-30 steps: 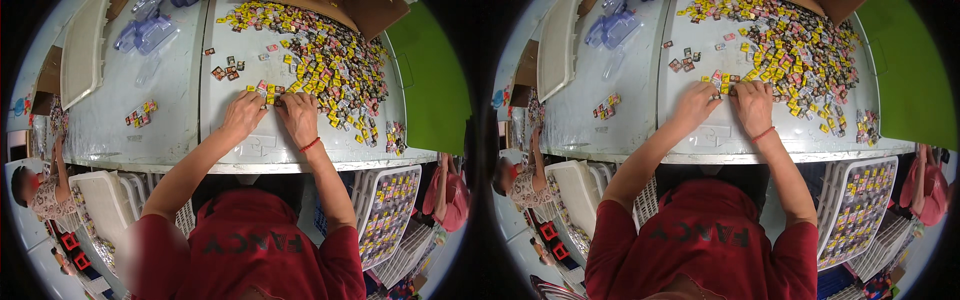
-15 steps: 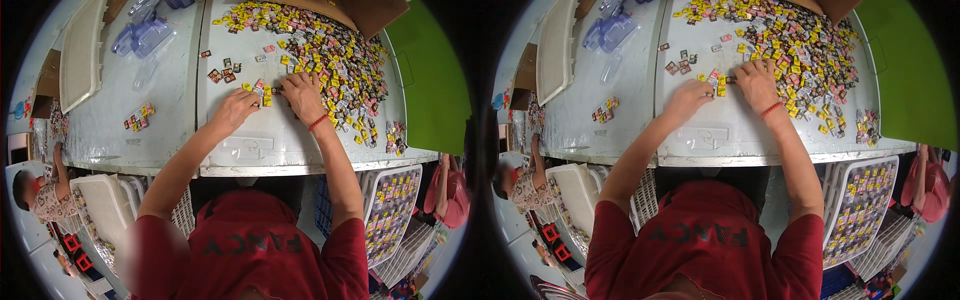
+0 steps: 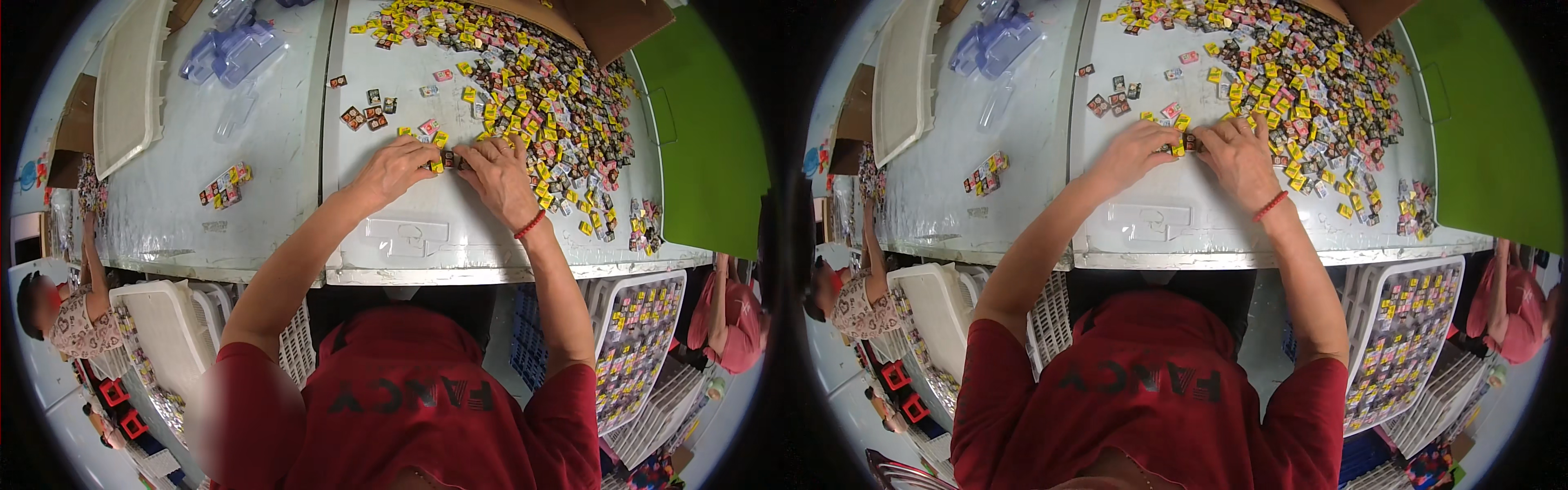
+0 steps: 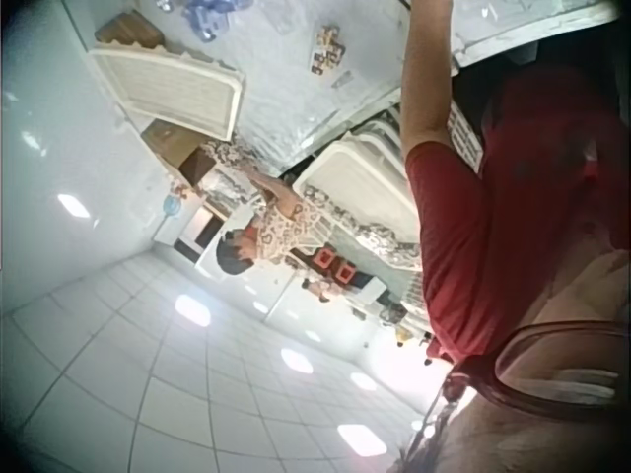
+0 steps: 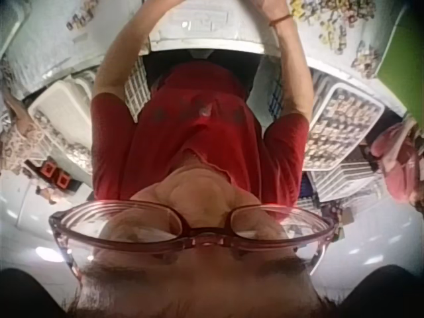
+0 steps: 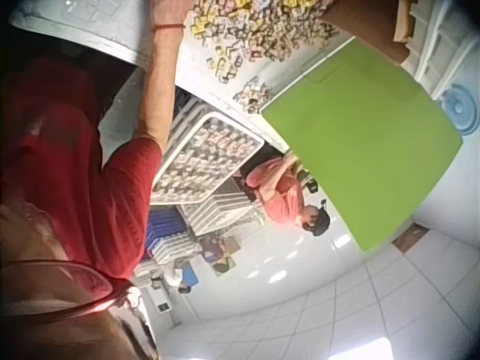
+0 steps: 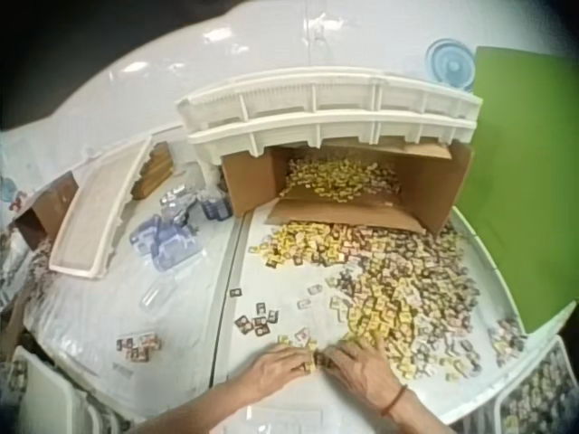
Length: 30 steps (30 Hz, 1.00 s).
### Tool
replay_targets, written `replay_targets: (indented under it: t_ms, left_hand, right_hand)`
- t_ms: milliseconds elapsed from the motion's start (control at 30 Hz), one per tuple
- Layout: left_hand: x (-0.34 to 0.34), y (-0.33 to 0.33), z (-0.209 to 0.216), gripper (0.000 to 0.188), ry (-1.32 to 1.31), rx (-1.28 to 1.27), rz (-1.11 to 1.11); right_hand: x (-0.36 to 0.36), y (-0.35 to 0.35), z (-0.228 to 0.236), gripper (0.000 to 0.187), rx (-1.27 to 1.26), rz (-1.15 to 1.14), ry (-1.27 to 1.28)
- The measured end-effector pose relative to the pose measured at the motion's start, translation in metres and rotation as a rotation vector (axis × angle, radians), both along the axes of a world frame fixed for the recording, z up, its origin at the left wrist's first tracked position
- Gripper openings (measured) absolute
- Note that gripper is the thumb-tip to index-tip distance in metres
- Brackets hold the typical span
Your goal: Sorting small toy pieces from a pile and placing them into clear plastic bags on a workbench.
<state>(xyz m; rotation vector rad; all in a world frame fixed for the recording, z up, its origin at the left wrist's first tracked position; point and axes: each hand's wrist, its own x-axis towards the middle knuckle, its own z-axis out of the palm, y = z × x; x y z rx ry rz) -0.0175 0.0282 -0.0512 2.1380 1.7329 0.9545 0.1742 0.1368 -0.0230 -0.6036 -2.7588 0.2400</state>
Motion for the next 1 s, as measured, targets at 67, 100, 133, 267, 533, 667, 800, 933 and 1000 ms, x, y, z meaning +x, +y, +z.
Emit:
replay_targets:
  t_ms: [67, 100, 133, 267, 533, 667, 800, 933, 1000]
  left_hand:
    - [0.003, -0.001, 0.002, 0.033, -0.024, 0.018, 0.019]
    - [0.004, -0.002, 0.005, 0.033, -0.024, 0.018, 0.017]
    - [0.005, -0.005, 0.008, 0.033, -0.046, 0.013, 0.038]
    - [-0.010, -0.011, 0.007, 0.031, -0.038, -0.065, 0.014]
    - [-0.002, -0.013, 0.010, 0.030, -0.089, -0.083, 0.164]
    - [0.004, -0.010, 0.010, 0.035, -0.037, -0.042, 0.172]
    - [0.008, -0.007, 0.002, 0.034, -0.030, 0.086, 0.142]
    - [0.006, -0.004, -0.003, 0.033, -0.012, 0.096, 0.086]
    - [0.004, -0.003, -0.004, 0.032, -0.020, 0.061, 0.082]
  right_hand:
    - [-0.003, 0.005, -0.006, 0.034, -0.030, 0.075, 0.060]
    - [-0.003, 0.005, -0.009, 0.034, -0.029, 0.074, 0.061]
    - [-0.003, 0.005, -0.010, 0.035, -0.031, 0.082, 0.069]
    - [-0.003, 0.007, -0.010, 0.035, -0.077, 0.096, 0.054]
    - [-0.003, 0.019, -0.008, 0.039, -0.030, 0.104, 0.006]
    - [-0.006, 0.019, -0.007, 0.038, -0.050, 0.125, -0.015]
    - [-0.010, 0.017, -0.005, 0.039, -0.067, 0.181, -0.006]
    - [-0.013, 0.015, -0.009, 0.037, 0.004, 0.183, 0.005]
    - [-0.014, 0.009, -0.012, 0.036, 0.000, 0.187, 0.002]
